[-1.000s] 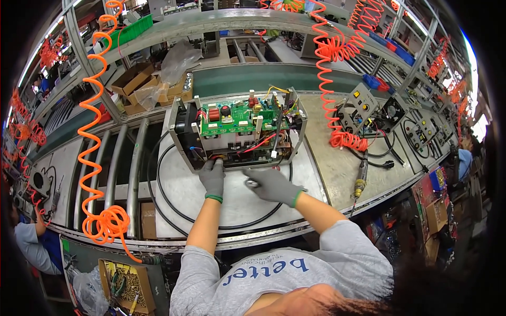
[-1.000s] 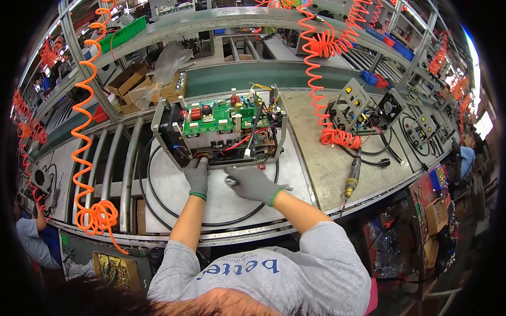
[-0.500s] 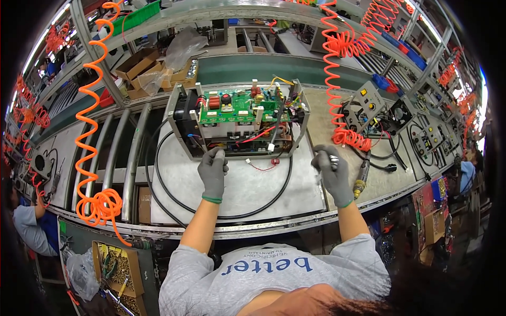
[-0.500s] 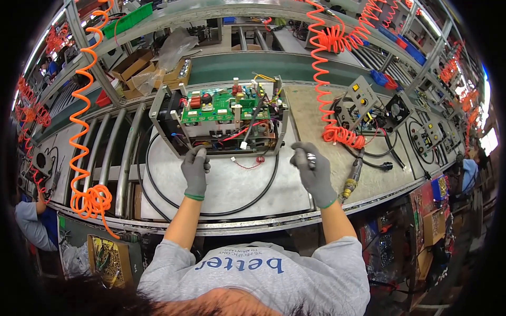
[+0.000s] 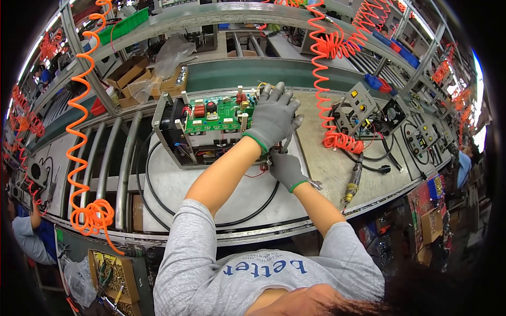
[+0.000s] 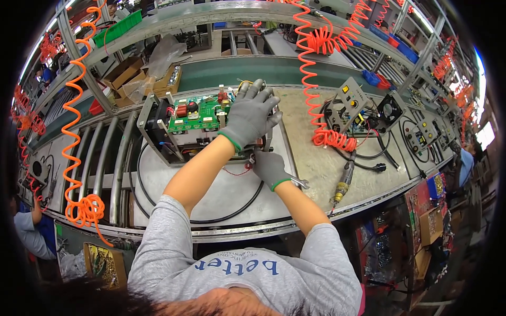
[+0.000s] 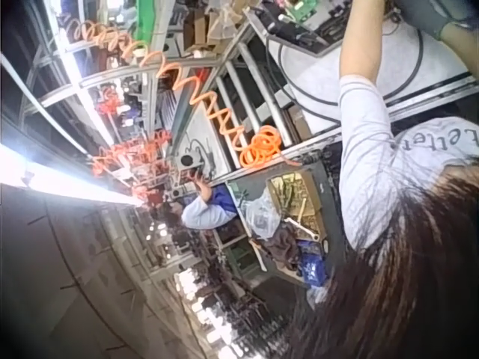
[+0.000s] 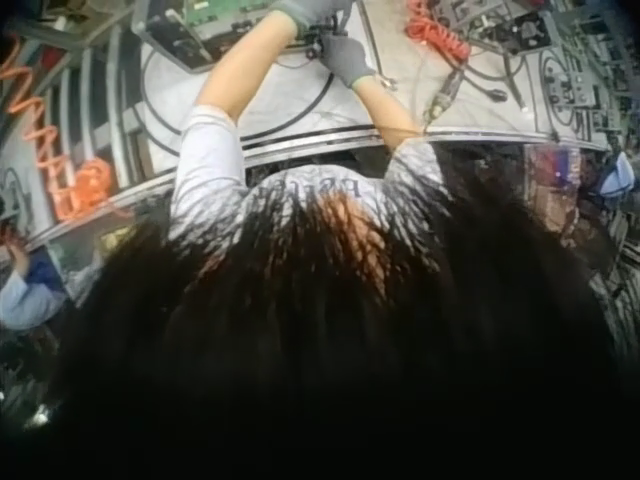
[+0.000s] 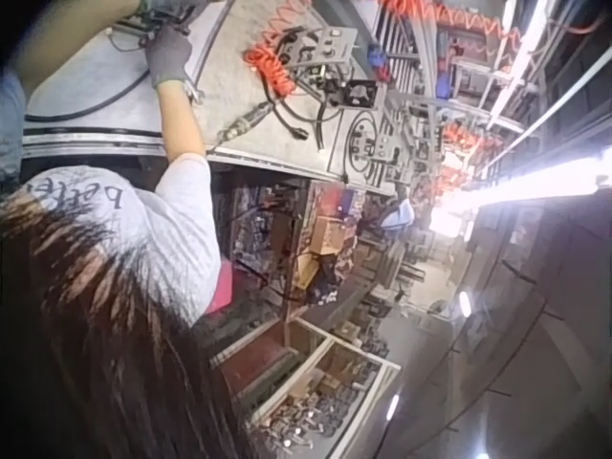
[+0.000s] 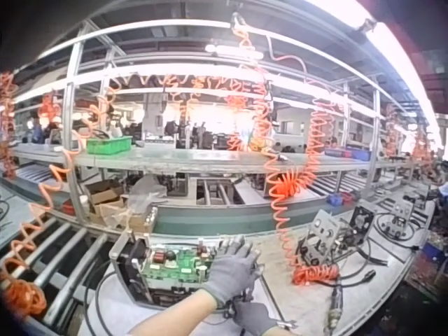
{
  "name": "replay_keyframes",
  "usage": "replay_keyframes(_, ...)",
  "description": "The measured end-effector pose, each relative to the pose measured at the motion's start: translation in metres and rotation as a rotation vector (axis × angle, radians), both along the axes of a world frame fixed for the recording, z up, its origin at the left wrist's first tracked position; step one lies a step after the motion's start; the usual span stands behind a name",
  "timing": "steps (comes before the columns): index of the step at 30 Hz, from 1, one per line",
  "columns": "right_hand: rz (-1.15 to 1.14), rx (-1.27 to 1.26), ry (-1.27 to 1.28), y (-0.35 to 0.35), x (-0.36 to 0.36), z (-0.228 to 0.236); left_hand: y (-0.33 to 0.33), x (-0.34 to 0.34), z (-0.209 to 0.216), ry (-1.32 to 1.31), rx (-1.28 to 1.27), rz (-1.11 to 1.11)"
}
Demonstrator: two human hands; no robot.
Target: Assemble, wire, and screw components into an electronic housing and manage circuit boards on an assembly line.
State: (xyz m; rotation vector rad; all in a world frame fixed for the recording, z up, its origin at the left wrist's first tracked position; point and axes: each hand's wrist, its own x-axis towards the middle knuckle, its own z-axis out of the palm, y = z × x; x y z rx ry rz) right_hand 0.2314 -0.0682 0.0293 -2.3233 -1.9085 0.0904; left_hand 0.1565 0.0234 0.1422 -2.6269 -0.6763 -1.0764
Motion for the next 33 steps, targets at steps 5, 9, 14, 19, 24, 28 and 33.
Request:
replay_keyframes(5, 0.046, -0.074, 0.022, -0.010, 0.006, 0.000, 0.013, 0.015, -0.008, -0.032, -0.063, -0.005)
replay_keyframes(9, -0.011, -0.174, -0.034, 0.001, 0.009, -0.002, 0.019, 0.015, -0.001, -0.014, -0.099, -0.046)
replay_keyframes(14, 0.004, -0.239, 0.002, -0.021, -0.003, 0.009, 0.030, 0.017, -0.001, 0.001, -0.133, -0.047)
replay_keyframes(19, -0.005, -0.027, -0.048, 0.009, 0.003, 0.018, 0.046, 0.028, 0.011, 0.060, -0.261, -0.014)
replay_keyframes(24, -0.083, -0.177, -0.128, 0.025, -0.002, 0.025, 0.060, 0.029, 0.014, 0.064, -0.292, 0.001)
replay_keyframes(28, -0.141, -0.105, -0.116, 0.025, 0.000, 0.022, 0.065, 0.032, 0.020, 0.069, -0.325, -0.009)
replay_keyframes(33, -0.200, -0.014, -0.083, 0.022, -0.001, 0.011, 0.069, 0.029, 0.022, 0.098, -0.332, -0.010)
